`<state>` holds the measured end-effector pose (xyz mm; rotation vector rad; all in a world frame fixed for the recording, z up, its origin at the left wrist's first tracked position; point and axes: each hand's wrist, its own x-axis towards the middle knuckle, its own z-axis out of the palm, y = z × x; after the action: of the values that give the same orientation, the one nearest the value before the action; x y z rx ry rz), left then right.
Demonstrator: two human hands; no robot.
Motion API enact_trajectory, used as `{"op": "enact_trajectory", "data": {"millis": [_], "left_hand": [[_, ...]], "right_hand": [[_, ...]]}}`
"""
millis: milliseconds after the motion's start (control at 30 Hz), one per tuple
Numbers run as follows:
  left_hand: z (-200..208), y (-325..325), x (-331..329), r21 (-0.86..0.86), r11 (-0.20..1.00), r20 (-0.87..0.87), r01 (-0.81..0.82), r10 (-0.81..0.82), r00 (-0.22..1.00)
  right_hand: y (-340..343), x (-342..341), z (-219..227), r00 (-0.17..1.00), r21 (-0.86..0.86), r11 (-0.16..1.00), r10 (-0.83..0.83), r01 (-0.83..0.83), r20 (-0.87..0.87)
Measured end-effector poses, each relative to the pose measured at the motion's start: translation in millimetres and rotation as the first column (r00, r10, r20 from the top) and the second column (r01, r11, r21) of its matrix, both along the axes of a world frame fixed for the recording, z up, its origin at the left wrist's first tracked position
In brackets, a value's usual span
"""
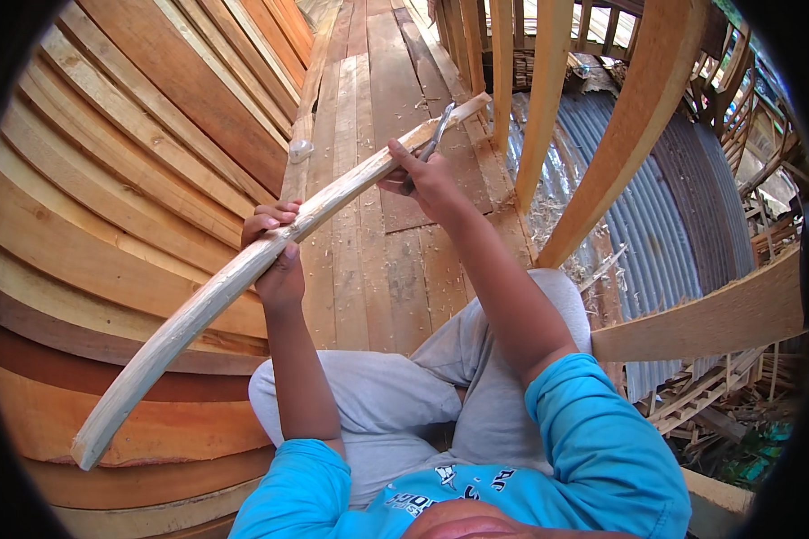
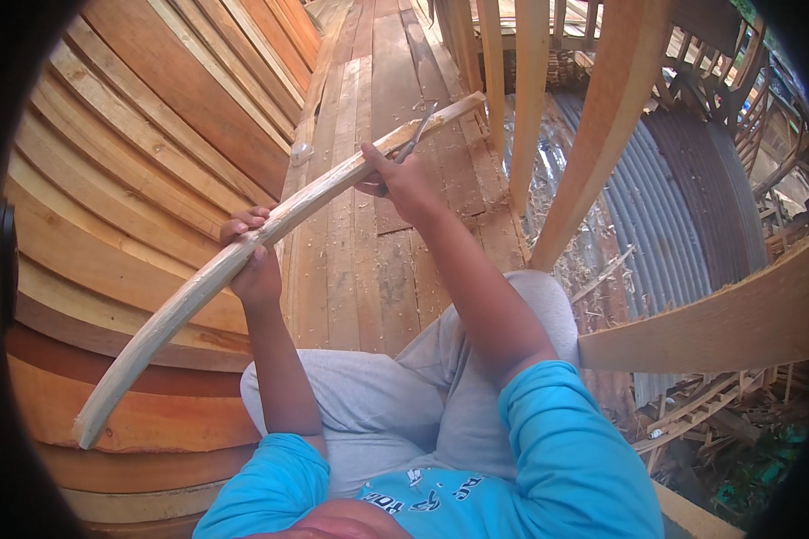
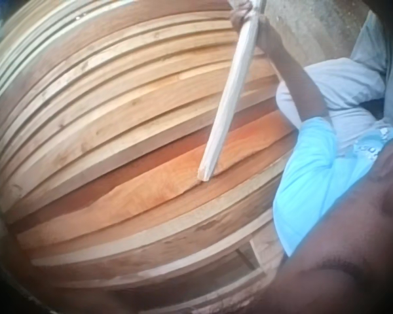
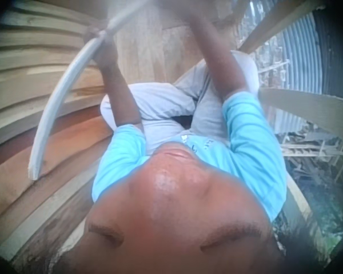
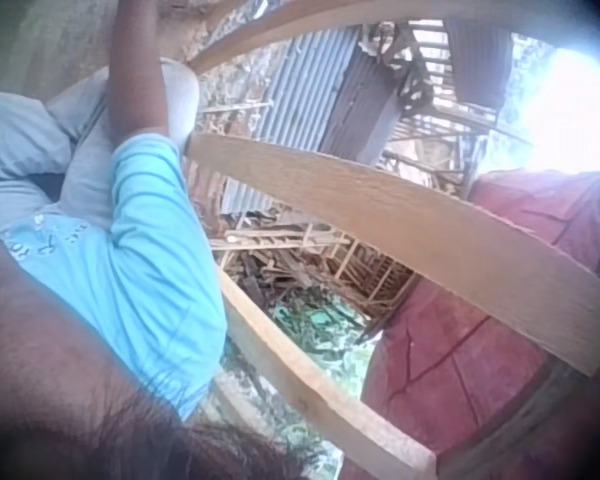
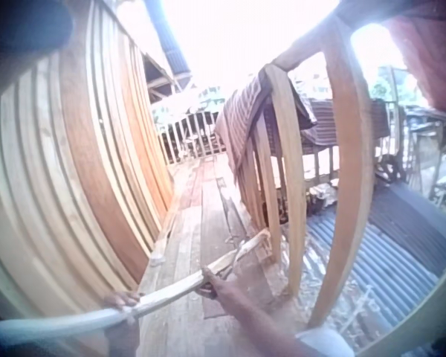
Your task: The person sits on a wooden floor and uses a knife to shave and shape a curved piece of wood. They hold the wood with one hand and repeatedly scrape the surface with the knife, removing thin shavings to refine the shape.
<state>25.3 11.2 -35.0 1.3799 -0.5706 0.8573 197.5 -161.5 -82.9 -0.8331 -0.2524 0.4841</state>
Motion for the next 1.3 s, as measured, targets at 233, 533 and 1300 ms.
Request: {"op": "enact_trajectory", "data": {"millis": [233,533,1300], "left_hand": [[-39.7,-12.2,21.8,-0.062,0.993,-0.192,0.098,-0.108,0.975],[-61.6,-22.4,35.4,-0.062,0.992,-0.223,0.106,-0.117,0.968],[-62.3,-10.1,43.2,-0.183,0.981,-0.365,0.057,-0.122,0.923]], "right_hand": [[-8.7,28.9,-17.4,0.999,-0.031,0.998,-0.046,0.046,0.006],[5.2,44.6,-50.2,0.994,-0.071,0.994,-0.088,0.083,-0.067],[12.1,76.3,-79.9,0.99,0.119,0.985,-0.115,0.124,-0.081]]}}
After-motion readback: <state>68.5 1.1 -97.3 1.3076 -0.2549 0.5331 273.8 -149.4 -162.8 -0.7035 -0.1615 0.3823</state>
